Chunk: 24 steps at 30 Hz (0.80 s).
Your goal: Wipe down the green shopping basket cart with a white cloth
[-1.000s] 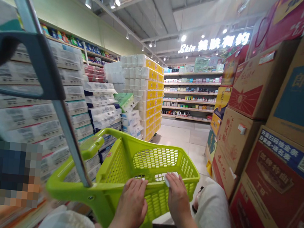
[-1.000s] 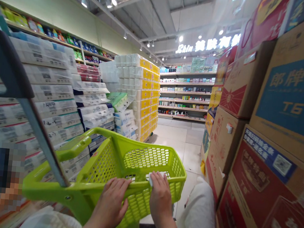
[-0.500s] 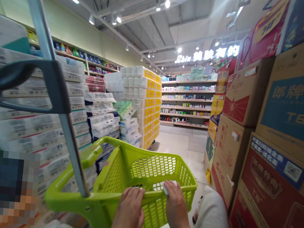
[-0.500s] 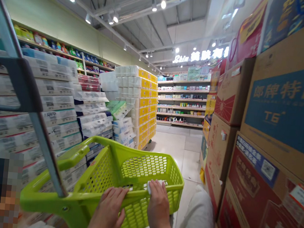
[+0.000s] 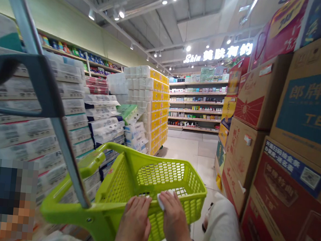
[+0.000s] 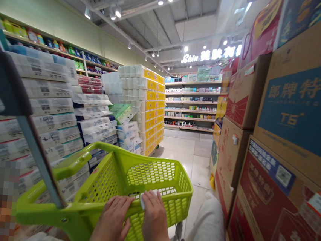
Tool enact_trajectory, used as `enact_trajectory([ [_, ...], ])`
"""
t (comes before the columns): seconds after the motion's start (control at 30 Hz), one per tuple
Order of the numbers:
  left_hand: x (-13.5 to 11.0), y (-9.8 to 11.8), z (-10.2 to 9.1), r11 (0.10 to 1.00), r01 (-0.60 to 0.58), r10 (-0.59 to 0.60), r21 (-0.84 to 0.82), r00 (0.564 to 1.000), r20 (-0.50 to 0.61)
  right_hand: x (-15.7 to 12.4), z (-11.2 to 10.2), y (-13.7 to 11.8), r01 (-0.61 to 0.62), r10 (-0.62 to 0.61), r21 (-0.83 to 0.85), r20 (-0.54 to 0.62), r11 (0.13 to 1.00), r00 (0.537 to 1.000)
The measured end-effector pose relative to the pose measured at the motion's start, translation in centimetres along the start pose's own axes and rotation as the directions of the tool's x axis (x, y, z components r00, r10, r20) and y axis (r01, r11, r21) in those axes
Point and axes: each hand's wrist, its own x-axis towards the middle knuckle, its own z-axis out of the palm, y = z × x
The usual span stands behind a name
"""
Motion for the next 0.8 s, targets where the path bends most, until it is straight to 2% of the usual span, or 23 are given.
enact_trajectory([
  [0.1,0.0,0.3,-0.5,1.0,-0.009,0.009,-0.008,1.0,0.011,-0.2,0.0,-0.5,0.024,-0.025,0.016,0.038,1.0,0.999],
  [0.27,0.0,0.5,-0.6,1.0,0.005,-0.004,-0.02,1.0,0.005,-0.6,-1.0,2.1,-0.072,0.069,-0.068,-0.051,0.995,0.996],
  [0.33,0.0,0.5,-0.6,1.0,0.008,-0.008,-0.015,1.0,0.001,-0.5,-0.7,1.6,-0.07,0.067,-0.055,-0.048,0.996,0.997],
  [0.47,-0.1,0.5,-0.7,1.0,-0.015,0.015,-0.001,1.0,-0.007,-0.3,0.2,-0.6,0.018,-0.019,0.023,0.026,1.0,0.999],
  [0.57,-0.1,0.5,-0.8,1.0,-0.021,0.021,0.0,1.0,-0.002,-0.7,-0.2,0.1,0.018,-0.018,0.02,0.016,1.0,1.0],
  [0.67,-0.1,0.6,-0.9,1.0,-0.013,0.013,-0.001,1.0,-0.016,-0.9,-0.8,1.5,-0.048,0.048,-0.021,-0.027,0.999,0.998],
  [0.73,-0.1,0.7,-0.9,1.0,-0.01,0.01,-0.004,1.0,-0.025,-0.8,-0.6,1.2,-0.068,0.067,-0.027,-0.03,0.997,0.997],
  [0.8,0.0,0.7,-0.9,1.0,-0.014,0.014,-0.011,1.0,-0.022,-0.4,-0.1,0.0,-0.038,0.038,0.002,-0.004,0.999,0.999],
])
